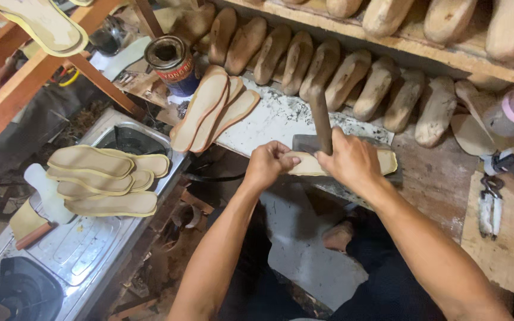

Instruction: The person trims the edges of shoe insoles, holding each insole against a wooden block and cutting along its edge with a blade. They then bend and turn the trimmed insoles by hand and stack the finished pieces on the workbench.

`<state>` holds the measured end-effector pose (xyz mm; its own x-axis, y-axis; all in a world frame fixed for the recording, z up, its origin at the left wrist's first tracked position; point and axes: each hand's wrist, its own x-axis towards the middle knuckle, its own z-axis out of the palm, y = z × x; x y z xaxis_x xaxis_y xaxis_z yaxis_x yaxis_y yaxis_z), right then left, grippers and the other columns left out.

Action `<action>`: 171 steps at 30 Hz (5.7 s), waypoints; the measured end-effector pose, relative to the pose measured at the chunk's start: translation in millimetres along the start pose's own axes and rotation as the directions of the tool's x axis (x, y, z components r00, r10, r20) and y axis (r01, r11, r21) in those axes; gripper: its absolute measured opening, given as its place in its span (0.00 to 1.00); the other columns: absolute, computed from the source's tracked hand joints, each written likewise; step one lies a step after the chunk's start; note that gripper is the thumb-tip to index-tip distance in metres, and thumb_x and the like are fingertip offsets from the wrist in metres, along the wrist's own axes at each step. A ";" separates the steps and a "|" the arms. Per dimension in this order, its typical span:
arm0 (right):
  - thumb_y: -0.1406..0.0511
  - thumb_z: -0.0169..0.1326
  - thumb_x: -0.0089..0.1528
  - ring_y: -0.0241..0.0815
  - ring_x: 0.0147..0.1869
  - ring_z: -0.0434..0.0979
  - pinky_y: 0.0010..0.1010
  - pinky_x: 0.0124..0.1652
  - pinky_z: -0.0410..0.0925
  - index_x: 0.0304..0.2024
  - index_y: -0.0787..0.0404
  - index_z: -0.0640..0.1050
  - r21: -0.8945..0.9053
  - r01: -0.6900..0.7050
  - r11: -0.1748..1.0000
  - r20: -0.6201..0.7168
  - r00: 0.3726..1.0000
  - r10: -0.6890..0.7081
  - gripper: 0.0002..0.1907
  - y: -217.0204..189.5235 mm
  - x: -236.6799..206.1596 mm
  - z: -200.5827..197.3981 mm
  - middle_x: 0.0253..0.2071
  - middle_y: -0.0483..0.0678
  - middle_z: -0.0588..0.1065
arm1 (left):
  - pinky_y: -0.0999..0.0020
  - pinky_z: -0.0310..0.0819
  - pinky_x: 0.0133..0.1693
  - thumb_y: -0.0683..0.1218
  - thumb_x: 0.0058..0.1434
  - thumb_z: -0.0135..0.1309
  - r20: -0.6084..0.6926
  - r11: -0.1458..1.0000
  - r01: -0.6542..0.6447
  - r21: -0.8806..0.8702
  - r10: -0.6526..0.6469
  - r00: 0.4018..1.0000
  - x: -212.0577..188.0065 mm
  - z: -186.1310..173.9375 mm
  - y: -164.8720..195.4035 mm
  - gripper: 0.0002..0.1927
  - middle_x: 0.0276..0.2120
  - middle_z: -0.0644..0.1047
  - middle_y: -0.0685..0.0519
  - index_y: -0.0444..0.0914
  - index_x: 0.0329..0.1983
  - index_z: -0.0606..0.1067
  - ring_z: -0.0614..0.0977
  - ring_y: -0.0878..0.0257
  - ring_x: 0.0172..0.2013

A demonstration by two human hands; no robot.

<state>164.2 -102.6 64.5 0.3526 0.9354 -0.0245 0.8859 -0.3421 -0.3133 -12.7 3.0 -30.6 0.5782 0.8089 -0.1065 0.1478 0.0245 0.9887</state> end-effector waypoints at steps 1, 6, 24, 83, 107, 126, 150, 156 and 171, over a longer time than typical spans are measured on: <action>0.55 0.63 0.57 0.64 0.35 0.81 0.53 0.39 0.73 0.43 0.64 0.73 0.018 0.011 1.000 -0.032 0.999 -0.011 0.23 -1.9 4.4 1.1 0.30 0.60 0.79 | 0.71 0.74 0.28 0.45 0.52 0.70 -0.001 1.000 -0.001 0.026 0.001 1.000 2.5 0.9 0.9 0.16 0.24 0.79 0.54 0.31 0.37 0.78 0.78 0.69 0.25; 0.55 0.65 0.55 0.66 0.36 0.80 0.55 0.38 0.72 0.42 0.65 0.73 0.028 0.057 0.998 -0.101 0.993 -0.053 0.24 -16.3 9.6 8.4 0.29 0.61 0.78 | 0.71 0.74 0.27 0.45 0.50 0.72 -0.026 0.997 -0.042 0.071 0.044 0.999 9.3 3.2 5.3 0.17 0.24 0.79 0.54 0.30 0.35 0.77 0.78 0.70 0.25; 0.54 0.65 0.55 0.63 0.32 0.80 0.53 0.36 0.71 0.41 0.65 0.73 0.012 0.142 0.990 -0.054 0.989 -0.141 0.24 0.1 6.3 9.0 0.26 0.58 0.78 | 0.69 0.75 0.31 0.48 0.47 0.74 -0.108 0.980 -0.069 0.185 0.090 0.990 6.3 4.7 2.9 0.21 0.24 0.79 0.53 0.30 0.34 0.78 0.78 0.67 0.27; 0.55 0.67 0.51 0.60 0.40 0.81 0.52 0.41 0.72 0.43 0.59 0.77 0.039 0.050 0.998 -0.017 0.999 -0.049 0.23 -8.2 39.4 3.0 0.32 0.58 0.80 | 0.69 0.76 0.32 0.47 0.52 0.69 -0.098 0.976 -0.021 0.219 0.043 0.994 13.6 9.8 9.1 0.16 0.25 0.81 0.53 0.33 0.39 0.80 0.81 0.67 0.27; 0.54 0.67 0.51 0.62 0.37 0.80 0.53 0.39 0.71 0.41 0.59 0.77 -0.022 0.178 0.984 0.096 0.980 -0.175 0.23 3.8 30.9 -22.1 0.28 0.59 0.79 | 0.65 0.76 0.31 0.51 0.47 0.72 -0.155 0.957 -0.005 0.289 0.052 0.986 7.6 6.2 16.2 0.20 0.22 0.80 0.49 0.33 0.34 0.79 0.81 0.63 0.25; 0.53 0.67 0.52 0.62 0.35 0.80 0.52 0.38 0.72 0.43 0.60 0.77 -0.048 0.193 0.980 -0.002 0.981 -0.193 0.24 2.0 33.0 -19.0 0.28 0.58 0.78 | 0.55 0.77 0.37 0.54 0.50 0.66 -0.120 0.892 -0.002 0.453 0.063 0.991 -9.3 6.8 42.8 0.17 0.27 0.82 0.45 0.37 0.36 0.83 0.85 0.50 0.32; 0.51 0.66 0.52 0.61 0.34 0.81 0.52 0.38 0.72 0.41 0.61 0.76 -0.035 0.146 0.989 -0.041 0.988 -0.147 0.25 13.2 23.8 -6.6 0.27 0.57 0.78 | 0.56 0.77 0.44 0.54 0.53 0.65 0.122 0.813 -0.166 0.559 0.118 0.986 4.2 -23.8 30.2 0.19 0.37 0.84 0.43 0.43 0.46 0.83 0.85 0.48 0.41; 0.53 0.66 0.54 0.59 0.32 0.81 0.51 0.36 0.72 0.41 0.62 0.76 -0.048 0.100 0.994 -0.024 0.995 -0.101 0.24 6.7 43.8 1.0 0.26 0.56 0.78 | 0.54 0.77 0.43 0.54 0.51 0.66 0.104 0.756 -0.176 0.630 0.143 0.984 5.9 -2.0 48.1 0.19 0.36 0.84 0.43 0.45 0.45 0.84 0.85 0.47 0.40; 0.52 0.64 0.57 0.59 0.29 0.80 0.50 0.34 0.72 0.41 0.62 0.73 -0.104 0.216 0.971 0.018 0.976 -0.215 0.23 10.6 44.2 -7.8 0.24 0.56 0.77 | 0.51 0.74 0.36 0.53 0.50 0.68 0.064 0.805 -0.149 0.575 0.137 0.988 -1.2 -3.0 62.7 0.16 0.26 0.81 0.43 0.37 0.31 0.78 0.83 0.45 0.31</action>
<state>191.5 -65.6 67.6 0.1479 0.9886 0.0263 0.9675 -0.1392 -0.2110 -6.5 5.3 31.9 0.6431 0.7654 0.0236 0.4942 -0.4383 0.7508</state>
